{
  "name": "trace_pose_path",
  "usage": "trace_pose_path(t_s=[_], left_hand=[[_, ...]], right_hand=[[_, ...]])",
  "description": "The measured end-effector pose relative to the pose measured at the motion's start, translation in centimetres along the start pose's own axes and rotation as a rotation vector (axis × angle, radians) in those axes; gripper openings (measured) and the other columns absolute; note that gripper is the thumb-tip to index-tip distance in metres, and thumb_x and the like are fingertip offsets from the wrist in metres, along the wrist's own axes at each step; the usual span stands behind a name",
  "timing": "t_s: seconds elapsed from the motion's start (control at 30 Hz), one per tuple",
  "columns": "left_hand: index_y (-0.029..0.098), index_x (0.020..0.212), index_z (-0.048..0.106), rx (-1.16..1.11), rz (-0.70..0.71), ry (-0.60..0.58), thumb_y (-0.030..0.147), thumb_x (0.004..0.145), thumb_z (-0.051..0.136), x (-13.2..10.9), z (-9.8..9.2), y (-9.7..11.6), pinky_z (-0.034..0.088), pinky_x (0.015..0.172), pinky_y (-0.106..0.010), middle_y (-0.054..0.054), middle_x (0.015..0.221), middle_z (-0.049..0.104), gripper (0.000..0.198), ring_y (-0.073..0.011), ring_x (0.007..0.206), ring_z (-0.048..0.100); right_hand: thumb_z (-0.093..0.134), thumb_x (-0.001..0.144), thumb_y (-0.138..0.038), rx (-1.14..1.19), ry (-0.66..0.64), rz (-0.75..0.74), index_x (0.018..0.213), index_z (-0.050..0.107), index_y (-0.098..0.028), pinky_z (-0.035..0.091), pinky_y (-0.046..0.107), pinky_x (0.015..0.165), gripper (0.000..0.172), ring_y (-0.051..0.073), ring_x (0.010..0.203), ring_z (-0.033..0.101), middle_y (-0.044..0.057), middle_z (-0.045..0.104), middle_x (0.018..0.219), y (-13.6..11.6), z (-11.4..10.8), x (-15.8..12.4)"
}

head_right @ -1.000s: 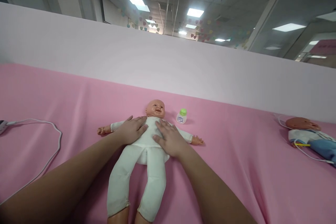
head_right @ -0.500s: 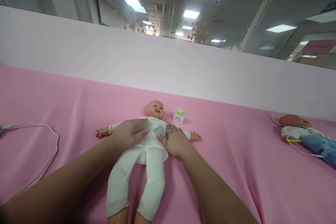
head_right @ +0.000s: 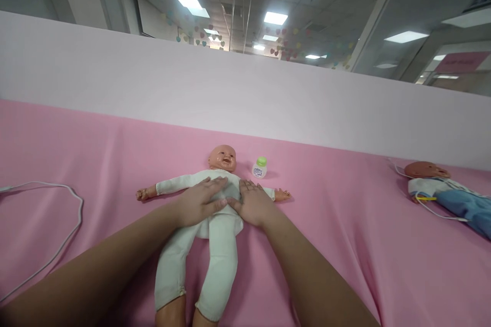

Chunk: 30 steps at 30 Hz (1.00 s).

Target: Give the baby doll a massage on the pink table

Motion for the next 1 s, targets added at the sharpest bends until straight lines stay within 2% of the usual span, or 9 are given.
trace_pose_path(t_s=[0.13,0.33,0.4,0.47,0.57,0.67,0.77,0.9,1.0], left_hand=[[0.013,0.164,0.031,0.055,-0.144,0.064,0.065,0.103,0.032,1.0,-0.2,-2.9,0.019,0.129,-0.045,-0.014,0.170,0.031,0.080,-0.0289,0.159,0.026],[0.013,0.156,0.043,0.131,-0.382,0.144,0.066,0.101,0.032,0.6,-0.4,-6.6,0.029,0.125,-0.048,-0.017,0.162,0.045,0.078,-0.0327,0.151,0.040],[0.012,0.154,0.046,0.172,-0.366,0.146,0.062,0.104,0.029,0.6,-0.4,-7.0,0.027,0.125,-0.049,-0.018,0.159,0.049,0.073,-0.0320,0.150,0.043],[0.011,0.153,0.047,0.196,-0.345,0.139,0.057,0.105,0.027,0.7,-0.3,-7.0,0.025,0.126,-0.051,-0.018,0.159,0.050,0.070,-0.0315,0.150,0.043],[0.009,0.153,0.046,0.203,-0.334,0.131,0.054,0.106,0.025,0.8,-0.1,-6.8,0.025,0.126,-0.053,-0.019,0.158,0.050,0.069,-0.0320,0.149,0.043],[0.006,0.154,0.044,0.216,-0.332,0.141,0.053,0.106,0.026,0.8,0.0,-6.8,0.025,0.125,-0.054,-0.021,0.158,0.049,0.069,-0.0329,0.149,0.043],[0.005,0.154,0.042,0.228,-0.318,0.158,0.052,0.107,0.027,0.8,0.2,-6.9,0.026,0.125,-0.054,-0.022,0.159,0.048,0.068,-0.0333,0.150,0.042],[0.010,0.149,0.049,0.239,-0.272,0.156,0.048,0.107,0.028,0.9,0.3,-7.0,0.029,0.124,-0.052,-0.021,0.158,0.049,0.061,-0.0331,0.149,0.043],[0.010,0.150,0.049,0.223,-0.290,0.154,0.049,0.107,0.027,1.0,0.4,-7.4,0.029,0.124,-0.050,-0.020,0.159,0.049,0.063,-0.0324,0.149,0.044]], right_hand=[[0.030,0.099,-0.076,-0.005,-0.004,-0.008,0.165,0.023,-0.004,0.019,0.047,0.129,0.098,0.033,0.159,0.025,0.020,0.028,0.170,0.0,-0.1,-0.2],[0.035,0.100,-0.072,-0.021,-0.034,-0.015,0.165,0.024,-0.007,0.024,0.048,0.127,0.092,0.034,0.158,0.027,0.018,0.028,0.171,-0.3,-0.8,-0.9],[0.039,0.102,-0.065,-0.050,-0.003,-0.007,0.161,0.036,-0.008,0.035,0.051,0.121,0.082,0.037,0.153,0.039,0.019,0.039,0.165,-0.8,-1.6,-1.6],[0.044,0.103,-0.053,-0.075,0.072,-0.038,0.149,0.054,-0.011,0.046,0.052,0.110,0.063,0.038,0.140,0.055,0.019,0.056,0.154,-2.0,-2.5,-2.4],[0.051,0.101,-0.035,0.000,0.219,-0.284,0.133,0.069,-0.016,0.051,0.047,0.108,0.042,0.032,0.130,0.064,0.014,0.068,0.141,-5.1,-3.4,-4.1],[0.053,0.101,-0.030,0.216,0.188,-0.624,0.132,0.070,-0.020,0.049,0.037,0.113,0.037,0.022,0.130,0.065,0.006,0.072,0.136,-8.2,-2.6,-5.6],[0.057,0.101,-0.034,0.302,0.081,-0.738,0.140,0.066,-0.019,0.043,0.038,0.119,0.042,0.022,0.138,0.059,0.007,0.069,0.140,-9.5,-1.1,-5.5],[0.065,0.098,-0.049,0.222,0.030,-0.653,0.152,0.054,-0.023,0.023,0.055,0.129,0.062,0.032,0.155,0.035,0.008,0.055,0.156,-8.7,-0.2,-3.6],[0.061,0.099,-0.057,0.230,-0.007,-0.624,0.155,0.049,-0.029,0.015,0.059,0.130,0.064,0.032,0.158,0.027,0.005,0.052,0.159,-7.7,0.0,-2.4]])
Point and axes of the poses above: each hand's wrist, its own x-axis towards the middle knuckle, its own z-axis out of the palm, y = z × x, the point moved 5 cm from there along x, towards the middle knuckle
